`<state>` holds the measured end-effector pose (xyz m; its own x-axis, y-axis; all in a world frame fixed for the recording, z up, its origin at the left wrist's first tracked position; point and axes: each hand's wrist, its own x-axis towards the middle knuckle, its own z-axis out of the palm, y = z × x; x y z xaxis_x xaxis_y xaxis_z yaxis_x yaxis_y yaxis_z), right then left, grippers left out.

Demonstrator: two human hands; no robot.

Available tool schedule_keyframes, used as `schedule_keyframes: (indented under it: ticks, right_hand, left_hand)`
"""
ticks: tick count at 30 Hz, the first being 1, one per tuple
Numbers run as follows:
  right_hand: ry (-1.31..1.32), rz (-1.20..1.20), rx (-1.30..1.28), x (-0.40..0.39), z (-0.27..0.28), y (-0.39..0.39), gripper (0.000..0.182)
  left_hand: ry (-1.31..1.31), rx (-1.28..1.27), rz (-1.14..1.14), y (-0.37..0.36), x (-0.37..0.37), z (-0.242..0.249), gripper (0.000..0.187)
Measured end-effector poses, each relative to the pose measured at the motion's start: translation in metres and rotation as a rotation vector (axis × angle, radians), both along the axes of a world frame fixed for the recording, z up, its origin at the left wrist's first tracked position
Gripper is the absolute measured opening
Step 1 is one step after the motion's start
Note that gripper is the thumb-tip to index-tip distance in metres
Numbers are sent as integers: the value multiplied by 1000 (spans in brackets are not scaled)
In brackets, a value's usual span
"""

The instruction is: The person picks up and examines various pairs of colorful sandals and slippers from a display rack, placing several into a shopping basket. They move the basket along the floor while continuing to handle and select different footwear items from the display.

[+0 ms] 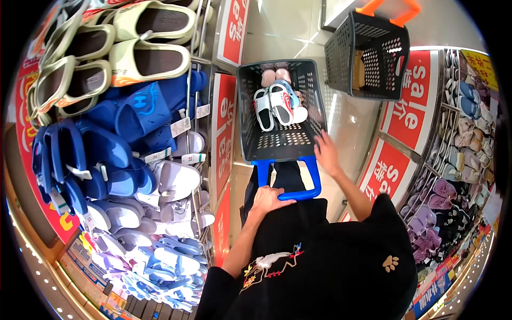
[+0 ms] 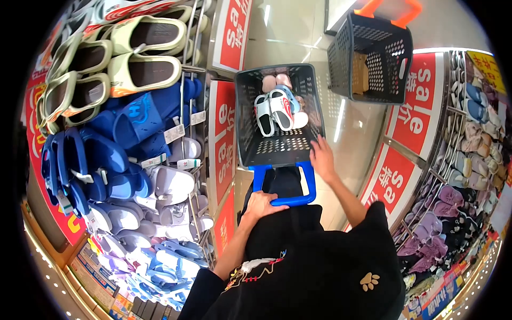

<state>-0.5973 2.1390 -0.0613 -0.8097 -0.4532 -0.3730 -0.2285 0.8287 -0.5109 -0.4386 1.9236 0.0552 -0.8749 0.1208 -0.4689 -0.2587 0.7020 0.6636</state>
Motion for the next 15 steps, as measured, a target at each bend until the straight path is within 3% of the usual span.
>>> schedule_keyframes:
  ticks: [1,3,4,6,9,12,15]
  right_hand:
    - [84,68,35,7,17,-5,33]
    - [-140,-89,-98,20,43,-18,31]
    - [-103,-62,-165,25,60,-26,25]
    - [-418,-152,-71,25,81,-40,24]
    - [-270,-168,-270,15,109,-65,33]
    - [-141,-149,-240,3,97,-76,35]
    - [-86,-173,-214,-18,88,-89,35]
  left_hand:
    - [18,18,26,-5,-7,2,56]
    - [-12,7,11,-14,-23,2,54]
    - [-32,14,15,-19,-30,1,53]
    - [57,-3,37,-29,-43,-1,56]
    - [28,-23,-3,-48,-74,2,58]
    - [154,-19,-9,-65,-98,-7,58]
    - [79,-13,-17,-82,-130,-6,57]
